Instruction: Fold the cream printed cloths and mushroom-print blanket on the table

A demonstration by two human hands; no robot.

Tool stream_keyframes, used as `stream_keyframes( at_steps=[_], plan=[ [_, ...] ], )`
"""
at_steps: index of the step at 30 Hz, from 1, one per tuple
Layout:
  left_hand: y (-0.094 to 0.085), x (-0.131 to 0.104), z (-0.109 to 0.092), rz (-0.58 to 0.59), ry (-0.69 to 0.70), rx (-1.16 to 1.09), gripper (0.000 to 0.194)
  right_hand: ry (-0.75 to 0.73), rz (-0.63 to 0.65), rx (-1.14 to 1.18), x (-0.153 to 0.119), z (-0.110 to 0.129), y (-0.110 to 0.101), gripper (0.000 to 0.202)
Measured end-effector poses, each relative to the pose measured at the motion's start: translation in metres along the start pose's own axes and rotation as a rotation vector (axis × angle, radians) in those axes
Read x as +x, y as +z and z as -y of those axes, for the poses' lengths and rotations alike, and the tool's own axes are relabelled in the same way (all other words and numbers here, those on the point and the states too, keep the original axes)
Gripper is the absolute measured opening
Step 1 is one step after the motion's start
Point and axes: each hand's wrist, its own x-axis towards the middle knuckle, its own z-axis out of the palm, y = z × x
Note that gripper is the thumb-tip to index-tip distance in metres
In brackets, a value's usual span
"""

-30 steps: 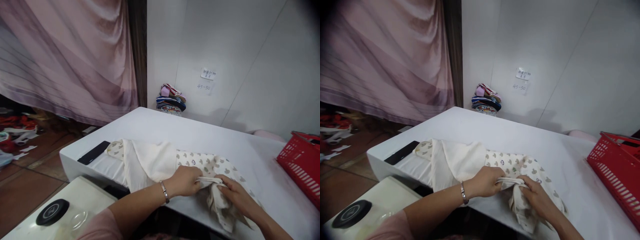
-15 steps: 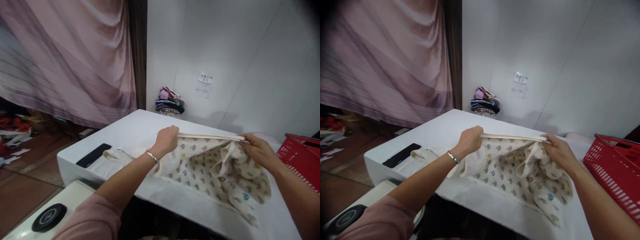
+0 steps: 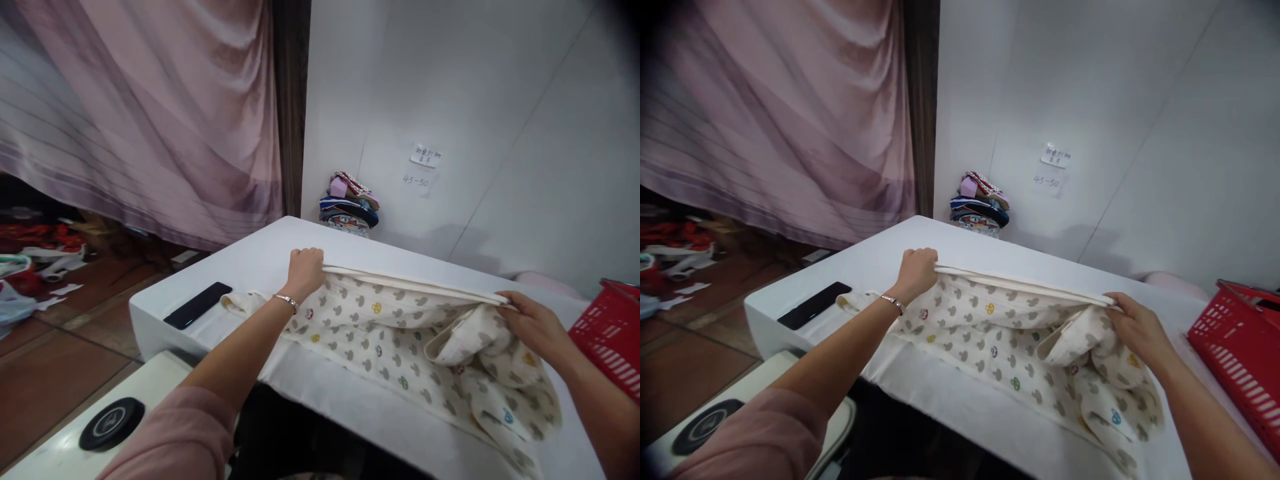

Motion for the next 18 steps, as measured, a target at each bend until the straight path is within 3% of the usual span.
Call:
stream_keyframes(
  at_steps=[5, 10, 13, 18],
  plan=[
    [0.038, -0.040, 0.035, 0.146, -0.066, 0.031, 0.022, 0.171, 0.002, -0.074, -0.005, -0.046, 0.038, 0.030],
    [0.075, -0.104, 0.052, 0.294, 0.027, -0.096, 0.021, 0.325, 0.042, -0.022, -0.033, -0.101, 0.086, 0.036],
    [0.078, -0.129, 0.053, 0.249, 0.029, -0.202, 0.025, 0.351, -0.018, 0.021, -0.049, -0.114, 0.097, 0.041],
    [0.066, -0.139, 0.046, 0.127, 0.176, -0.300, 0.046, 0.349, -0.088, 0.066, -0.057, -0.115, 0.102, 0.045]
  ],
)
